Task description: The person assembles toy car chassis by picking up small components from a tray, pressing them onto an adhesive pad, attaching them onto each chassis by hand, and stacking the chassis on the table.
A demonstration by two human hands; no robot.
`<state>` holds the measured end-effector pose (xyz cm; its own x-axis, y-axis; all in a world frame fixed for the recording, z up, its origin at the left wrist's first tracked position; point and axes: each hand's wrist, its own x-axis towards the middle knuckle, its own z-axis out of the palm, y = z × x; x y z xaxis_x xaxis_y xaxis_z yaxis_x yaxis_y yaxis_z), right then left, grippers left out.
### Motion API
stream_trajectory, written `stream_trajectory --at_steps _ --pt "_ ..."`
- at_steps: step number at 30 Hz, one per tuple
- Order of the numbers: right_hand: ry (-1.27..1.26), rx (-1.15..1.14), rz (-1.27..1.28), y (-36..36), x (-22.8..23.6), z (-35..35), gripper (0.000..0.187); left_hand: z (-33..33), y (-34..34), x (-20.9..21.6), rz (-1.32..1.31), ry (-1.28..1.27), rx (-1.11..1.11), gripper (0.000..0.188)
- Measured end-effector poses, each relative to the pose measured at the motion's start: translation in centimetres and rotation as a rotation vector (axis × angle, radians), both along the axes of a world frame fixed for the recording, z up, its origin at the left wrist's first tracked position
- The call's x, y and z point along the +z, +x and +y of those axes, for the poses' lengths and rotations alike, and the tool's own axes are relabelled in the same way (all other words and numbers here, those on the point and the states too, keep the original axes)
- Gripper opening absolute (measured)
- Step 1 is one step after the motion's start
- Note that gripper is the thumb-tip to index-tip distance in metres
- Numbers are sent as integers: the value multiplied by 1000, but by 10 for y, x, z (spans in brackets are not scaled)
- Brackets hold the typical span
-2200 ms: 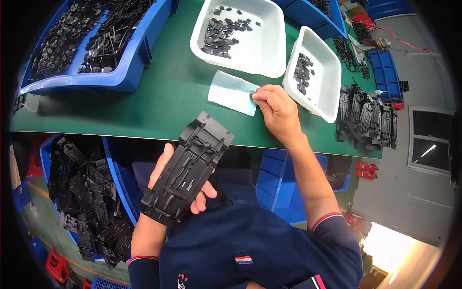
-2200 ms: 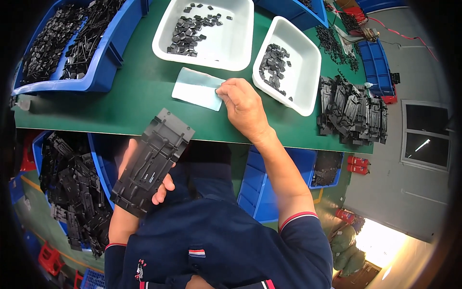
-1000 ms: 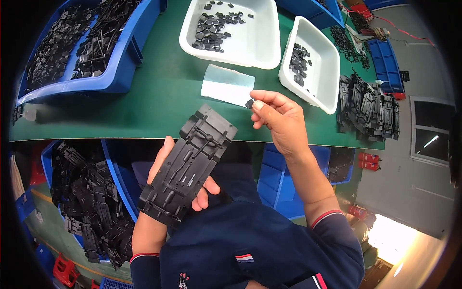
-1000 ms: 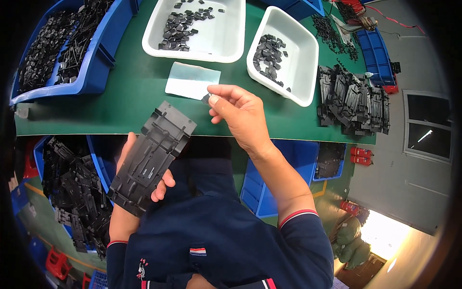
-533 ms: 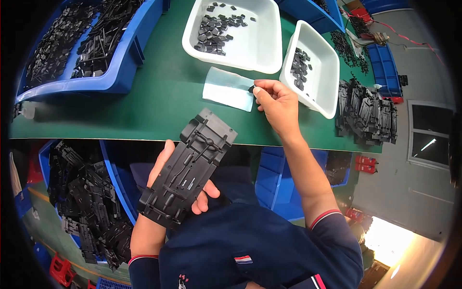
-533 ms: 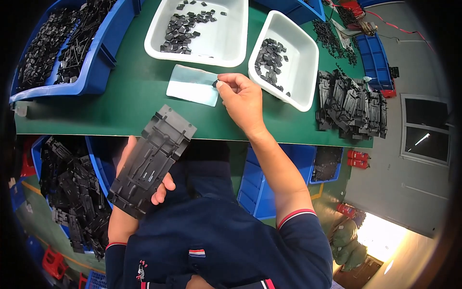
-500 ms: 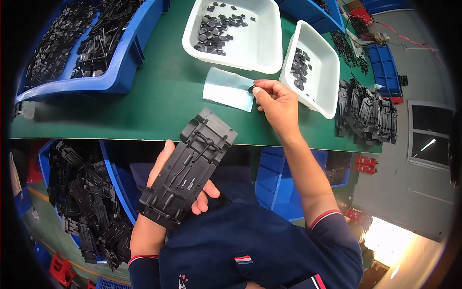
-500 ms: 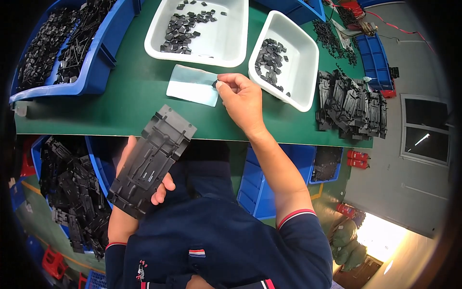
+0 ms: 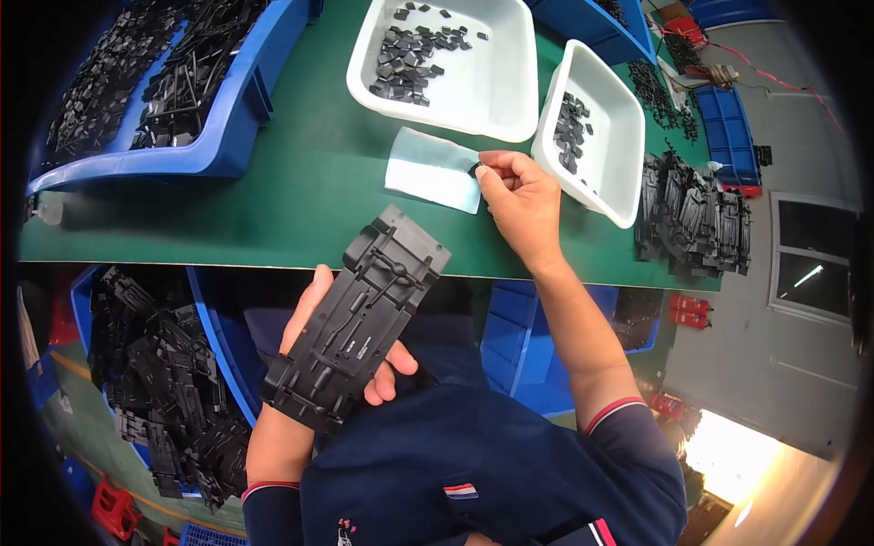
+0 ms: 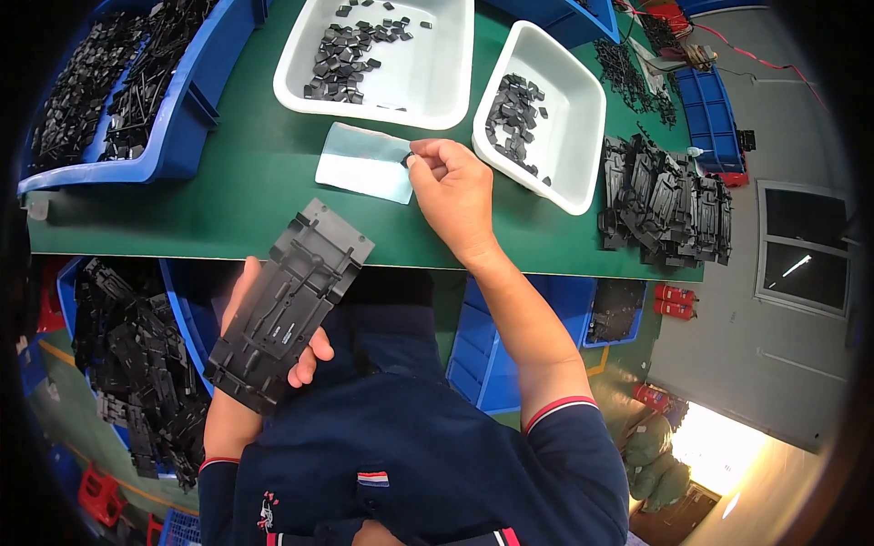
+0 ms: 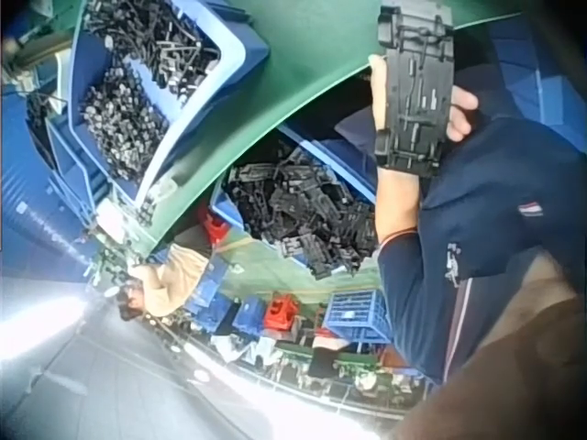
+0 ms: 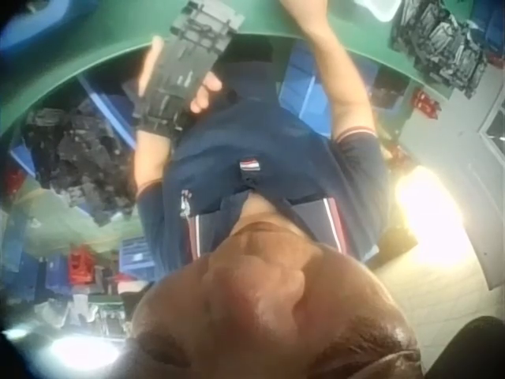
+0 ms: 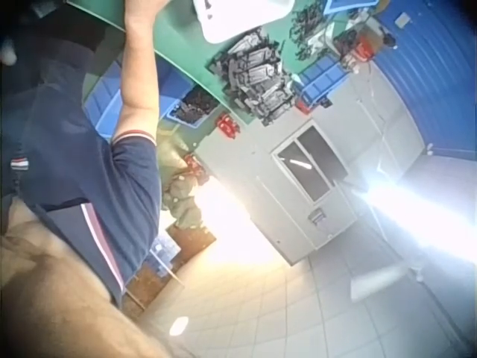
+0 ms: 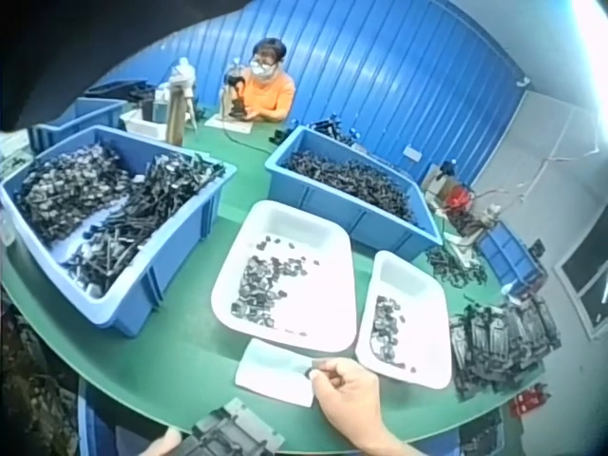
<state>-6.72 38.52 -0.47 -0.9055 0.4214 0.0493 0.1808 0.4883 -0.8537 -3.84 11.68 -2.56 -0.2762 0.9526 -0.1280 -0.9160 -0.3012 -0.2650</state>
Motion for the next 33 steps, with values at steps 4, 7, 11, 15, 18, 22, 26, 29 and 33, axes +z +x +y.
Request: stream_trajectory --at_steps 4,7,11,15,18,22,26,29,33 --pt "93 14 55 0 -4 0 16 0 0 -1 11 -4 -13 88" --pt "163 20 125 1 -5 0 15 0 0 -2 19 -2 -13 88" --pt "151 27 178 7 -9 1 14 -1 1 -3 17 -7 -10 87" --pt "186 96 438 21 -13 3 12 -2 2 -2 17 -7 -6 87" --pt "261 140 513 32 -9 0 12 -1 2 -1 21 -14 0 88" --pt "381 207 603 41 -4 -5 14 1 2 1 12 -20 -10 89" --pt "423 251 716 49 -1 -8 18 1 4 1 19 -4 -2 91" --pt "481 367 700 56 0 -7 14 1 2 3 35 -20 -17 93" --pt "431 432 716 61 1 -9 17 1 2 5 68 -29 -13 92"
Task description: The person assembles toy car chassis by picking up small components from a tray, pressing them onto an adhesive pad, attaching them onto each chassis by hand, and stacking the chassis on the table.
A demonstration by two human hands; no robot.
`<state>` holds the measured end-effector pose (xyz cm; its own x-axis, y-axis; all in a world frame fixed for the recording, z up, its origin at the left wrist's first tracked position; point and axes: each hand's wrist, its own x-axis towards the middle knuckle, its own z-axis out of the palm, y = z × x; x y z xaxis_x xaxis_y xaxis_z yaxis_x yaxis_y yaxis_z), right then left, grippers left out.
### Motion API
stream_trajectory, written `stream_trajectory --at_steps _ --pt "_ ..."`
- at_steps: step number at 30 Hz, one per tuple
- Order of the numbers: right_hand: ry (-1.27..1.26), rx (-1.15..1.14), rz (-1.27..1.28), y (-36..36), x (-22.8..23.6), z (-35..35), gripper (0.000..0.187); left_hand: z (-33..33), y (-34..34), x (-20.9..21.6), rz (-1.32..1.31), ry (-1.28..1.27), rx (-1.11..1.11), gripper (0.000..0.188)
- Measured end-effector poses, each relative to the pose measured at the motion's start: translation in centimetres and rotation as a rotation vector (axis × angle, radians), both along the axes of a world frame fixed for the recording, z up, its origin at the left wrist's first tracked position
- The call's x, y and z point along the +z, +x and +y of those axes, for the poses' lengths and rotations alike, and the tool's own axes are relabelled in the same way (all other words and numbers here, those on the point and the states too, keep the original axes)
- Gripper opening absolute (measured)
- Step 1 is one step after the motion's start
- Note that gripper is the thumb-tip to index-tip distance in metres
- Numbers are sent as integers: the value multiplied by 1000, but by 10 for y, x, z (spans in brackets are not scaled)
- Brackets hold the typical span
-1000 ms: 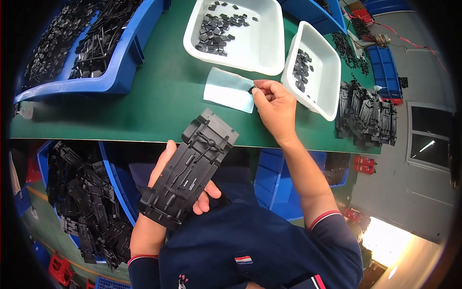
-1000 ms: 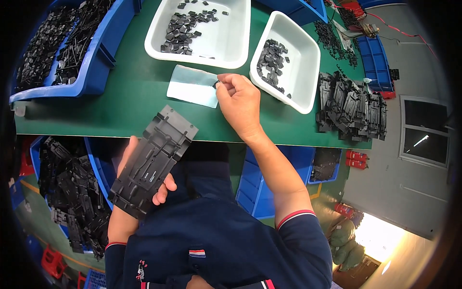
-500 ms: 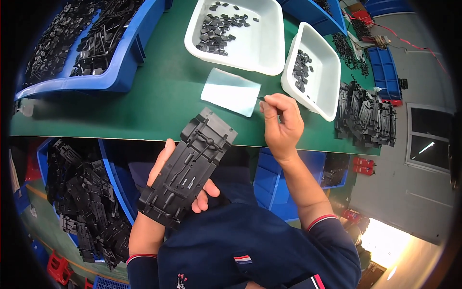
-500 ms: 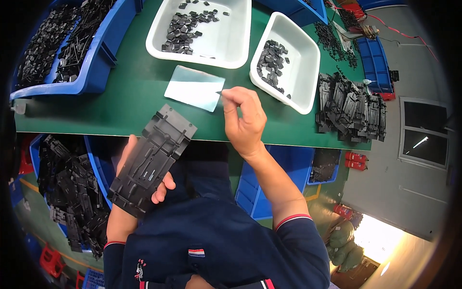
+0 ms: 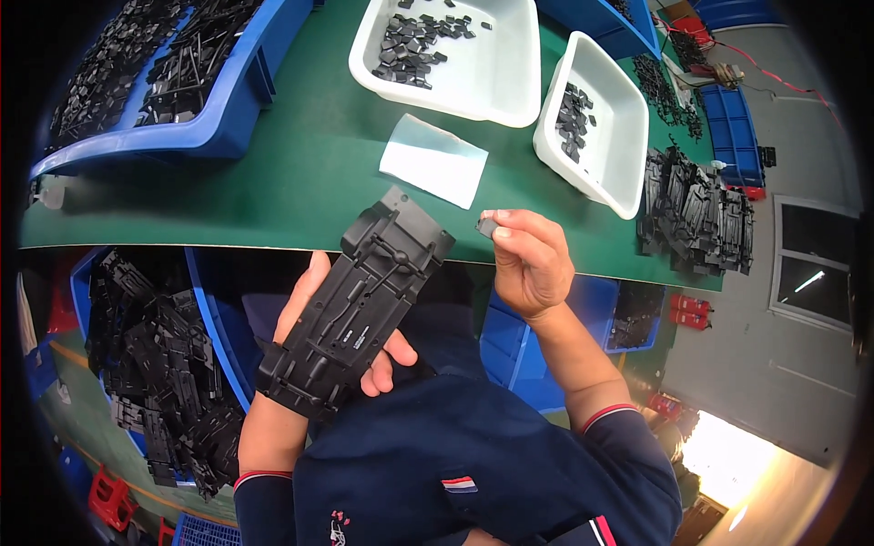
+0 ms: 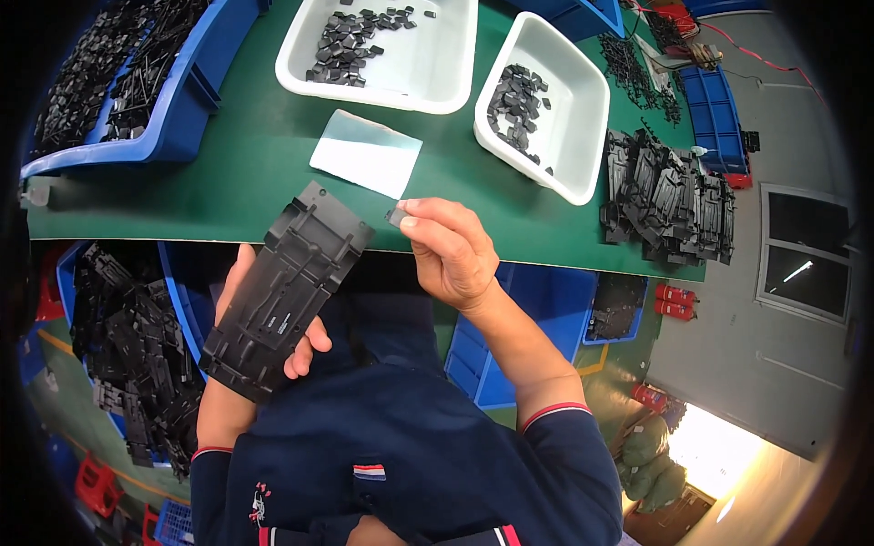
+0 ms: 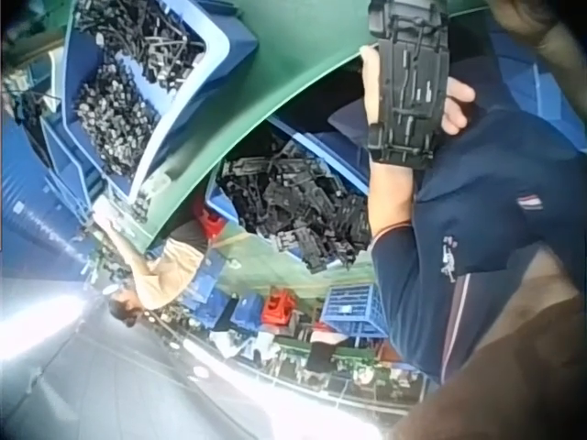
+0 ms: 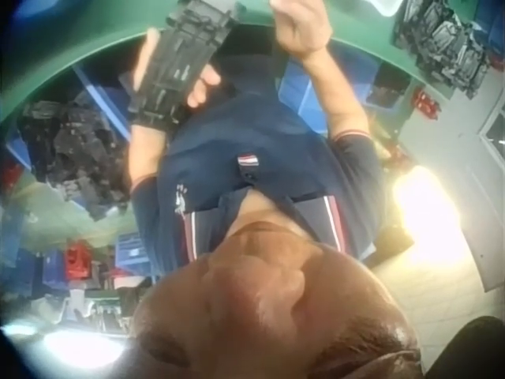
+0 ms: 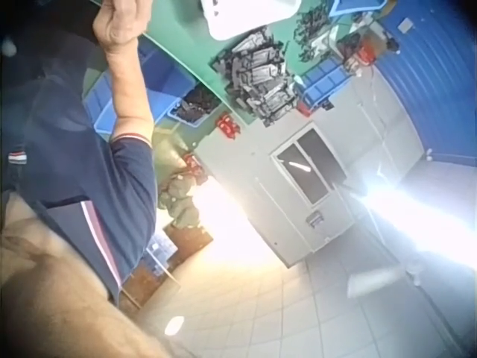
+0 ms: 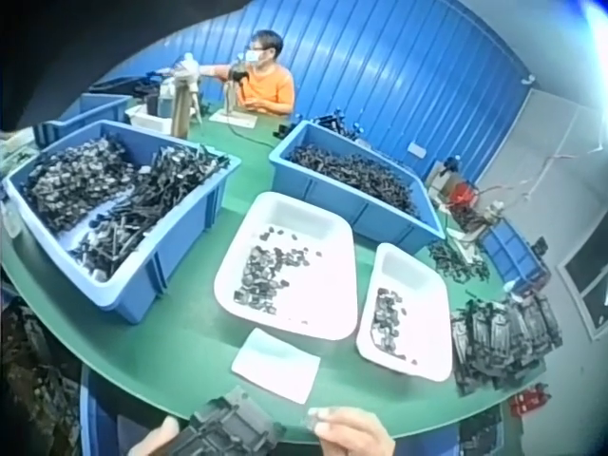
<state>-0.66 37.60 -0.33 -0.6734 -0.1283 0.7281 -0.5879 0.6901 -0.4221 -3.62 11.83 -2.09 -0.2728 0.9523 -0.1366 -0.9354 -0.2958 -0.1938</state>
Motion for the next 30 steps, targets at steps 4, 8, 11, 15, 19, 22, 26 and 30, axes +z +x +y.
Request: stream_trajectory --at_steps 4,8,11,15,19,22,26,30 --pt "-1 42 -16 2 5 -5 17 -2 4 -1 6 5 31 92" --pt "-95 98 -95 7 6 -7 21 -3 4 -1 -1 -2 28 92" --pt "-189 107 -138 10 3 -9 25 -5 3 0 21 -27 13 91" --pt "-177 106 -153 11 2 -12 24 -6 3 2 37 -52 31 90" --pt "-81 163 -166 10 4 -13 15 -8 4 5 71 -114 42 90" --pt "-101 176 -102 9 2 -16 22 -9 4 7 82 -139 42 90" --pt "-95 199 -112 8 4 -15 23 -10 5 7 130 -161 52 89" --pt "-142 154 -161 12 10 -19 22 -10 3 9 111 -143 55 89"
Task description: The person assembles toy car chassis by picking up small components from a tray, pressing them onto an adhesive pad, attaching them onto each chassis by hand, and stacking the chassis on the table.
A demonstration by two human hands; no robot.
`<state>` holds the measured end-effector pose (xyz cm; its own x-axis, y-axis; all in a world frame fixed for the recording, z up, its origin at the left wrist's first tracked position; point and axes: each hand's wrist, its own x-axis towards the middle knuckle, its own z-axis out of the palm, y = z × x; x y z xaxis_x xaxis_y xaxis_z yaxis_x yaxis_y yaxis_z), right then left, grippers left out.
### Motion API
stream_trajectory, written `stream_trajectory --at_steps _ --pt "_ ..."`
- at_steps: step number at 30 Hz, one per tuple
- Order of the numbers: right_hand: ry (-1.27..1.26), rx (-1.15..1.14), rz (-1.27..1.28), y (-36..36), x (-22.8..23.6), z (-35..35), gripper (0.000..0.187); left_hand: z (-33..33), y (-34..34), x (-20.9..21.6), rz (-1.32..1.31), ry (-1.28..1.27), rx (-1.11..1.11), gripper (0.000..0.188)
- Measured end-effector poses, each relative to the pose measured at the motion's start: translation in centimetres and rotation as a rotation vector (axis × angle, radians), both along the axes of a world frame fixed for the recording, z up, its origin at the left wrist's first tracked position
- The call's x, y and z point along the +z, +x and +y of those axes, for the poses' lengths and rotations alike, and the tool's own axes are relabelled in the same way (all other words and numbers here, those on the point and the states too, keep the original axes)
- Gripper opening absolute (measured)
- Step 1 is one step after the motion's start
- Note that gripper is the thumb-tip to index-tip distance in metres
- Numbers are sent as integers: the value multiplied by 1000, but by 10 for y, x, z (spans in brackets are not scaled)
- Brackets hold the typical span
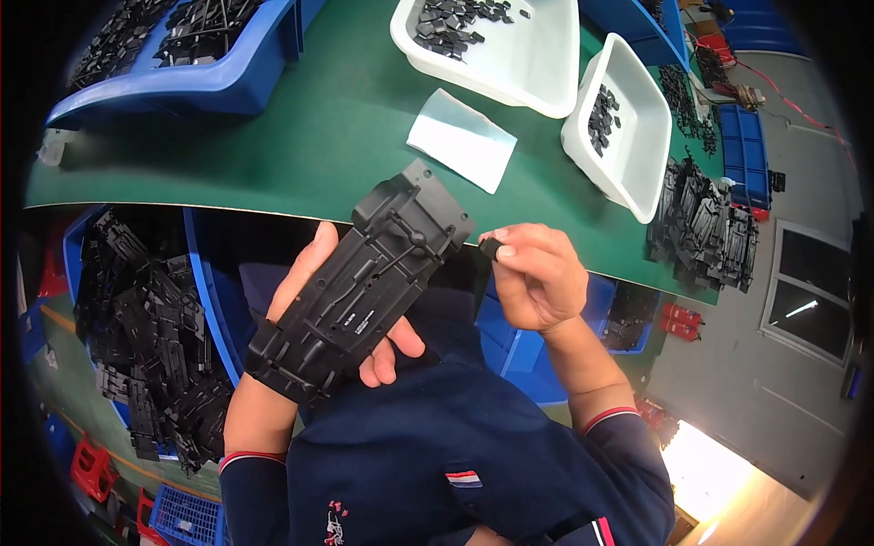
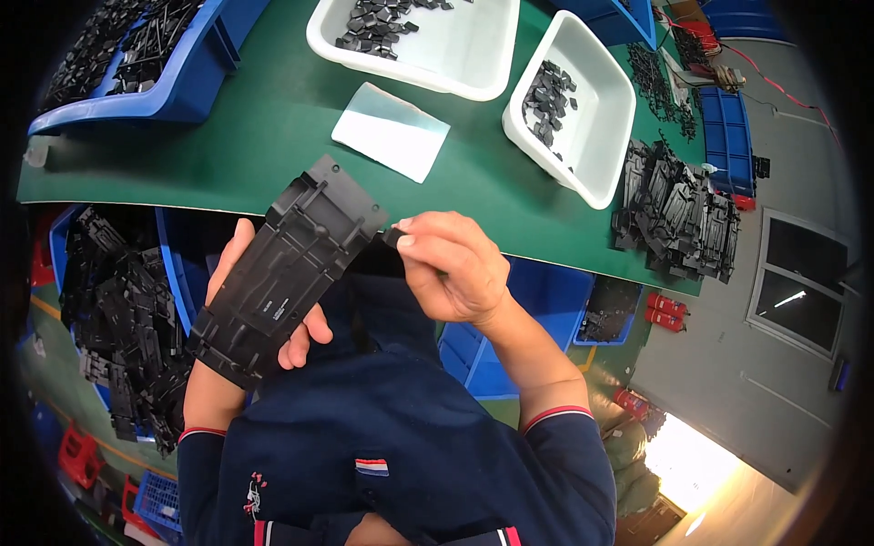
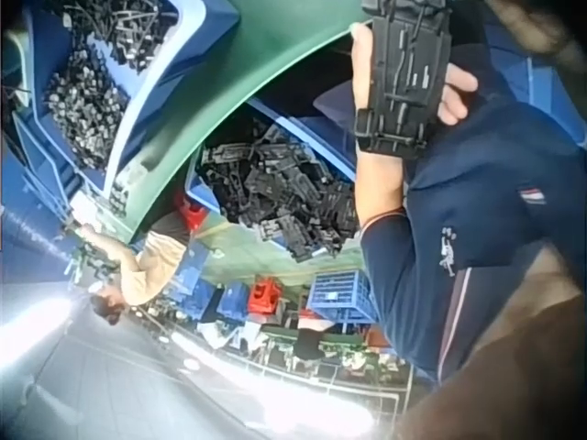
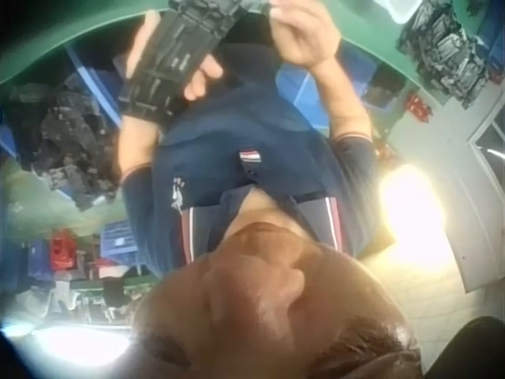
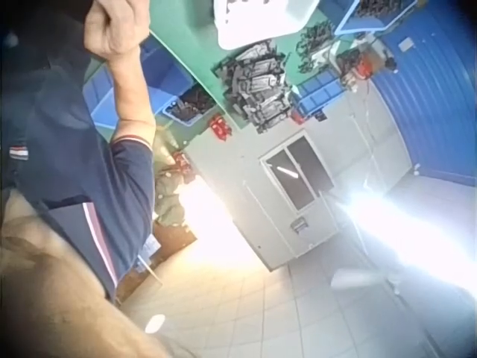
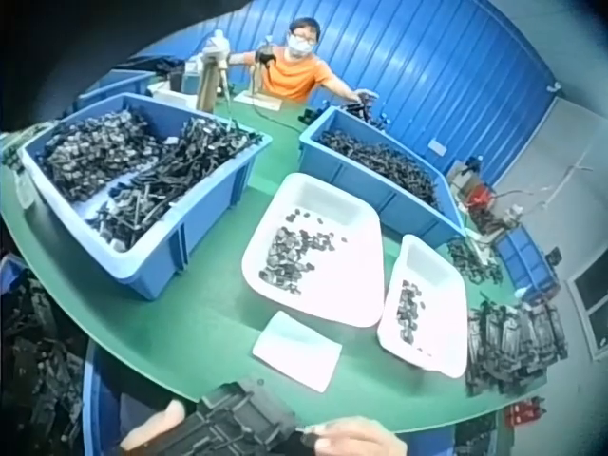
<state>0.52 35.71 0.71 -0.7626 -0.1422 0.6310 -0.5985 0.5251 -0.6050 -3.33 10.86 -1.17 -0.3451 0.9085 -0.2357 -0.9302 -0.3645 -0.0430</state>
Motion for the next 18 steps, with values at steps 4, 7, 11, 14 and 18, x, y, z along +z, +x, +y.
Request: stream_trajectory --at_steps 4,7,11,14,18 --pt "-9 51 -155 4 12 2 18 -1 -2 1 -15 10 -11 89" --pt "-47 12 -293 7 17 -2 18 0 -3 3 -43 8 -26 89" --pt "-310 -78 -561 6 24 -10 15 3 -3 7 -28 -43 -29 88" --pt "-283 -82 -580 0 28 -12 13 4 -3 11 -17 -89 -38 87" --pt "-174 -62 -542 -3 30 -13 14 5 -2 15 3 -126 -53 86"
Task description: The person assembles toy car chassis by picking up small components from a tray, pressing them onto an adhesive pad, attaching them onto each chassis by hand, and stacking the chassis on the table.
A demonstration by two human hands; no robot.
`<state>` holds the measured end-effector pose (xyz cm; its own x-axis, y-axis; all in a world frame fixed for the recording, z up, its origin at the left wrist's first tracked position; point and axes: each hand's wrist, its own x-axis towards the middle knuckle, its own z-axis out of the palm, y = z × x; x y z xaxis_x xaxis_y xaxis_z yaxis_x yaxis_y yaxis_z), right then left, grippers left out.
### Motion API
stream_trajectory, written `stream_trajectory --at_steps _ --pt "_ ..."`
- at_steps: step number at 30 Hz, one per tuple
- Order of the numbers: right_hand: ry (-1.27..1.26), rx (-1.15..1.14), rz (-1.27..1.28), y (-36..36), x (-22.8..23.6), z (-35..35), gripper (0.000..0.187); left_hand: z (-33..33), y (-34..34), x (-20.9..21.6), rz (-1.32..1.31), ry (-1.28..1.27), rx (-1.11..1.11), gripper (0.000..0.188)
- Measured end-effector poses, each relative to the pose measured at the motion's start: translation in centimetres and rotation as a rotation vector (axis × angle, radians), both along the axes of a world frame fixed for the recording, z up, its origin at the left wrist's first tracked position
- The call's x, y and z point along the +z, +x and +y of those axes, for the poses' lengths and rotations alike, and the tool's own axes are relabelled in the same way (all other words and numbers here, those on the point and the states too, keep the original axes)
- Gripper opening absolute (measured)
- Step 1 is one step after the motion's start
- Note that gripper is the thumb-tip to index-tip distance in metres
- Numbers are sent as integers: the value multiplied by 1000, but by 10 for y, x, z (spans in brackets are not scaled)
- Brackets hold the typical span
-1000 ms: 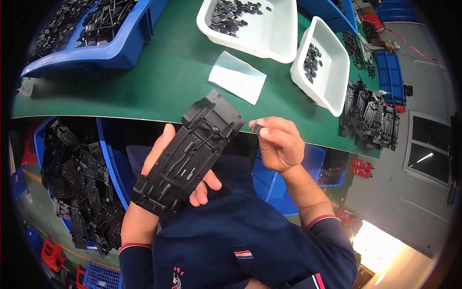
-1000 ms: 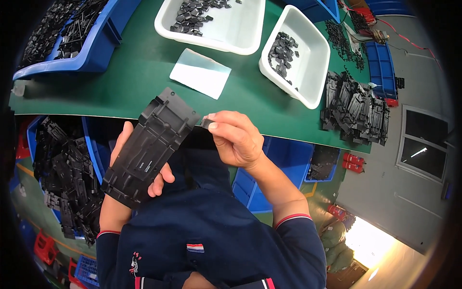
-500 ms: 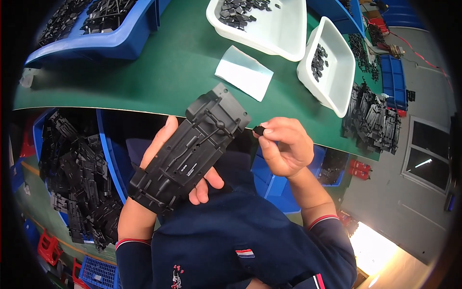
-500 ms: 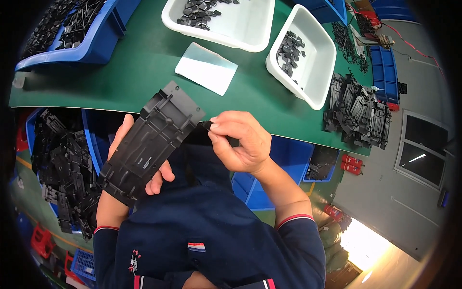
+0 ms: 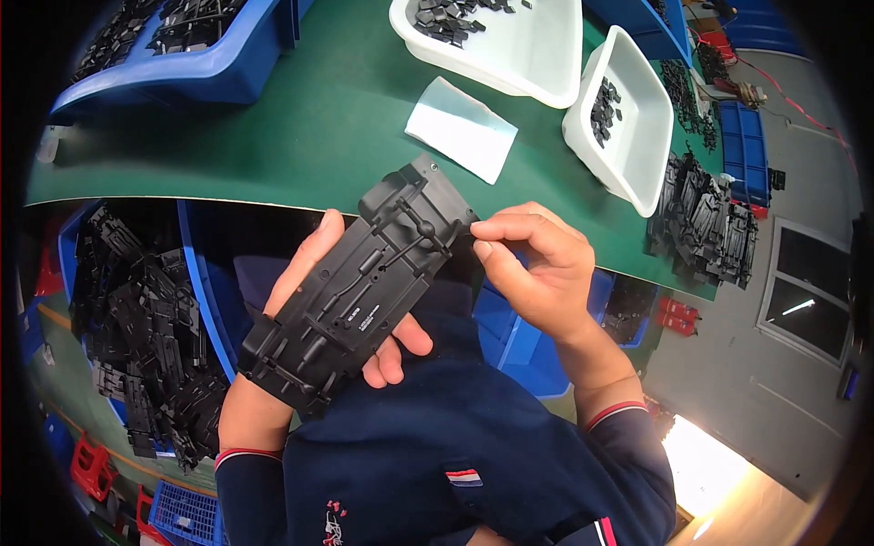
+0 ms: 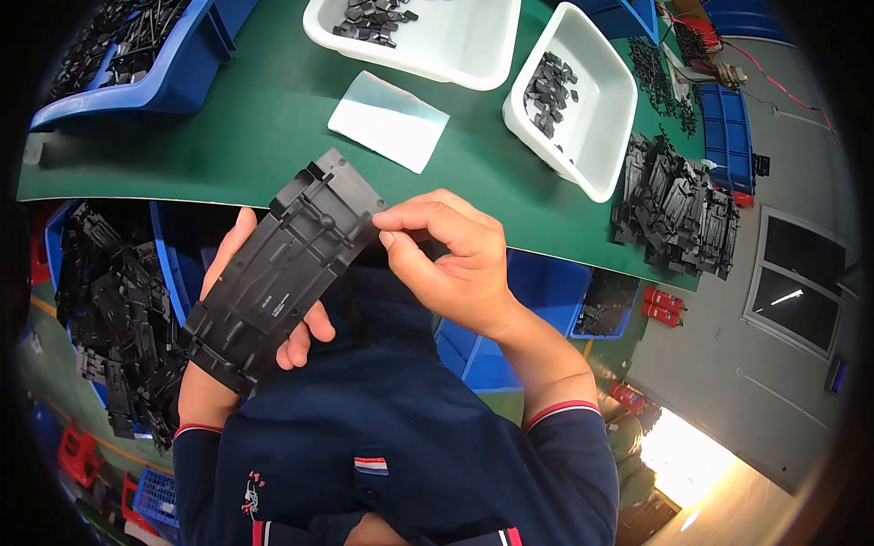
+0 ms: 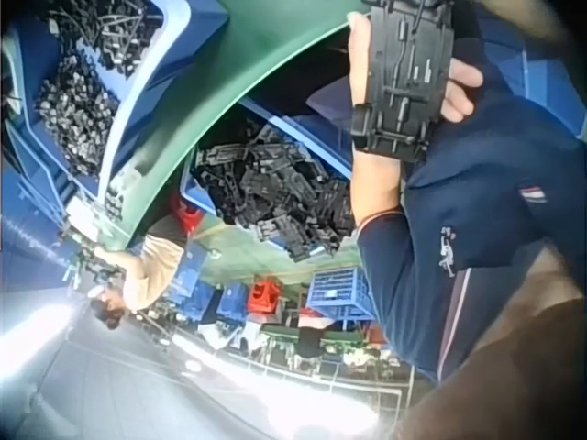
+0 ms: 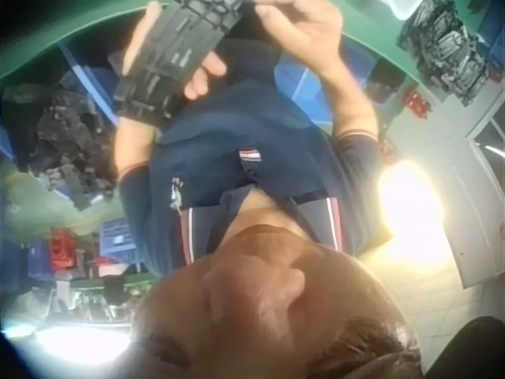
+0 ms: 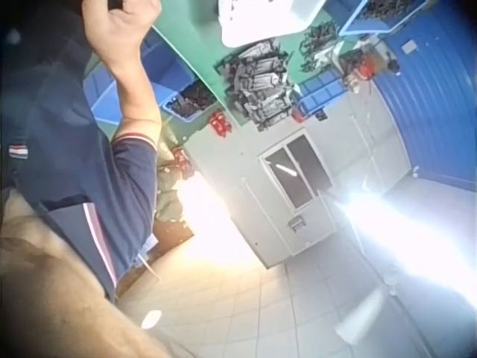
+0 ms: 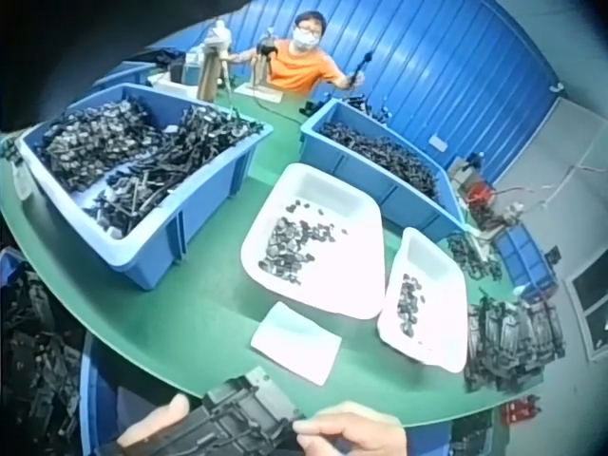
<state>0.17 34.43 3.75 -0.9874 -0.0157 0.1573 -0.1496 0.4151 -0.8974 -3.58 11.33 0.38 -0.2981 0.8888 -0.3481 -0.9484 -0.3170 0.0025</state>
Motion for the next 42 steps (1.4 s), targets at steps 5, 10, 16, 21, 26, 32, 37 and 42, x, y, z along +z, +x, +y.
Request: stream_trajectory --at_steps 5,10,16,21,26,32,37,42 --pt "20 -15 13 -1 0 -3 14 1 0 4 34 -63 6 83" --pt "67 -4 35 -3 0 -4 14 0 0 5 18 -60 10 82" --pt "140 34 63 -5 2 -4 14 0 1 5 17 -74 4 82" --pt "160 38 73 -6 3 -5 14 -1 -1 4 11 -58 -12 84" --pt "216 68 86 -7 4 -4 14 -1 -1 1 11 -40 -20 84" --pt "268 78 15 -8 9 -7 12 0 2 2 57 -63 2 81" --pt "279 65 -60 -8 12 -9 9 1 2 4 23 -49 -4 78" --pt "222 62 -188 -10 14 -8 7 2 0 4 28 -47 2 76"
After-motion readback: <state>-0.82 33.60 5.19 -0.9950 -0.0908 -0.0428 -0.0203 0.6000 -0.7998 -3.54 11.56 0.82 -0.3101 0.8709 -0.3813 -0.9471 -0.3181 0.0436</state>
